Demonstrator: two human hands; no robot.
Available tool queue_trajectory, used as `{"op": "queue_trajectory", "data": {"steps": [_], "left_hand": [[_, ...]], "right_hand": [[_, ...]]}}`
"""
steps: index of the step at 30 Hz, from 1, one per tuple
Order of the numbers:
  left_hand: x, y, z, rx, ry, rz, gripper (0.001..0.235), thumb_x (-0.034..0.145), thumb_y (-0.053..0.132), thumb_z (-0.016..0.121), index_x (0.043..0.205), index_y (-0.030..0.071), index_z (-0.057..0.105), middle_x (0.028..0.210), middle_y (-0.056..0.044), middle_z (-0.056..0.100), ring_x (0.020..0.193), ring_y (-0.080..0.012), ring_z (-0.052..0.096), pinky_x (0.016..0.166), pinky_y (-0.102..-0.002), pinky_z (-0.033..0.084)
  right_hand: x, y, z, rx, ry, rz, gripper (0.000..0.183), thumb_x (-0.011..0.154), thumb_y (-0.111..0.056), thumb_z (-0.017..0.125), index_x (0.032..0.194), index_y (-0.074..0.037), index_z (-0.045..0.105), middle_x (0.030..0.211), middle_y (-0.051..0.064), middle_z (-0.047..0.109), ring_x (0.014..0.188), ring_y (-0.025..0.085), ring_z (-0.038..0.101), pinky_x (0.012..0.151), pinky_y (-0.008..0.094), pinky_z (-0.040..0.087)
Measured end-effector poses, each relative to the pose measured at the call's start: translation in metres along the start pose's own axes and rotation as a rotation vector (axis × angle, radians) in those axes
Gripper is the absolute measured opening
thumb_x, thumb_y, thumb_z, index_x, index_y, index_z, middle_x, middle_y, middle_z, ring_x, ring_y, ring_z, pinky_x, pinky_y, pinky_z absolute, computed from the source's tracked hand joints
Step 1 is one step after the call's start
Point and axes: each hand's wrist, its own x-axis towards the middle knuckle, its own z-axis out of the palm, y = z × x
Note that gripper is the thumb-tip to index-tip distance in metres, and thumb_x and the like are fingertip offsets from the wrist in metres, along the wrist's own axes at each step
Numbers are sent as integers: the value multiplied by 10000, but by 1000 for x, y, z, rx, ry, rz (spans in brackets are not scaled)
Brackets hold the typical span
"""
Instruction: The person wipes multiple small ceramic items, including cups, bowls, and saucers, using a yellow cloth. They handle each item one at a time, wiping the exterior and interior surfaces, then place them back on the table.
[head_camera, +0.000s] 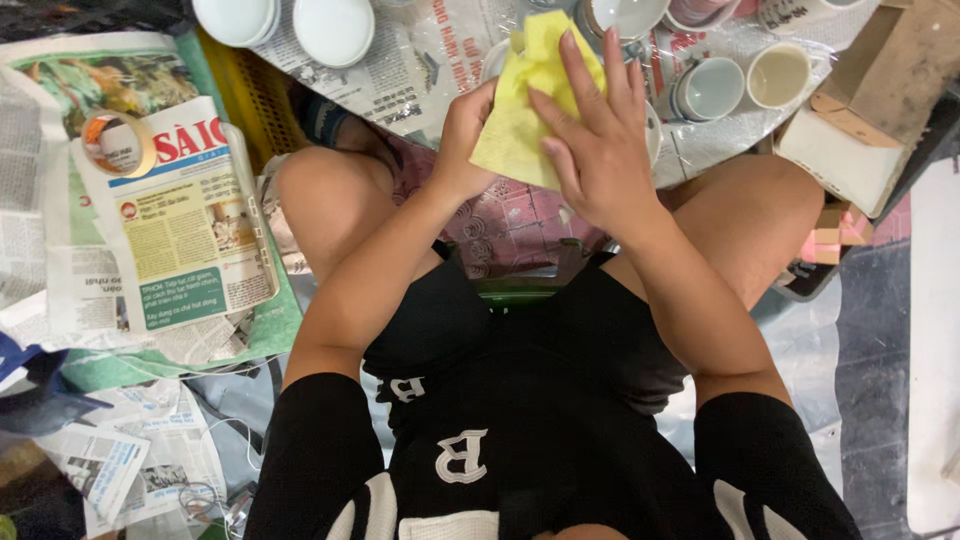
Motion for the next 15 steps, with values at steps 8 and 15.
{"op": "queue_trajectory", "data": {"steps": [8,15], "left_hand": [[22,-2,28,-127,32,-32,430,1111,398,533,1136,0,692,896,-8,715,766,-63,666,665,-239,537],[19,18,29,-29,-4,-28,367,1113,302,577,1238,-33,662,907,-39,708,750,-59,619,677,-256,507]], "right_hand": [[-1,9,-1,-171,54,52,515,1085,-215,742,1586,-156,640,1733,187,261,1567,539,144,1253,696,183],[-1,19,-13,478,350,159,474,1039,83,662,1463,-111,575,1623,136,453,1521,282,490,1227,408,453]]}}
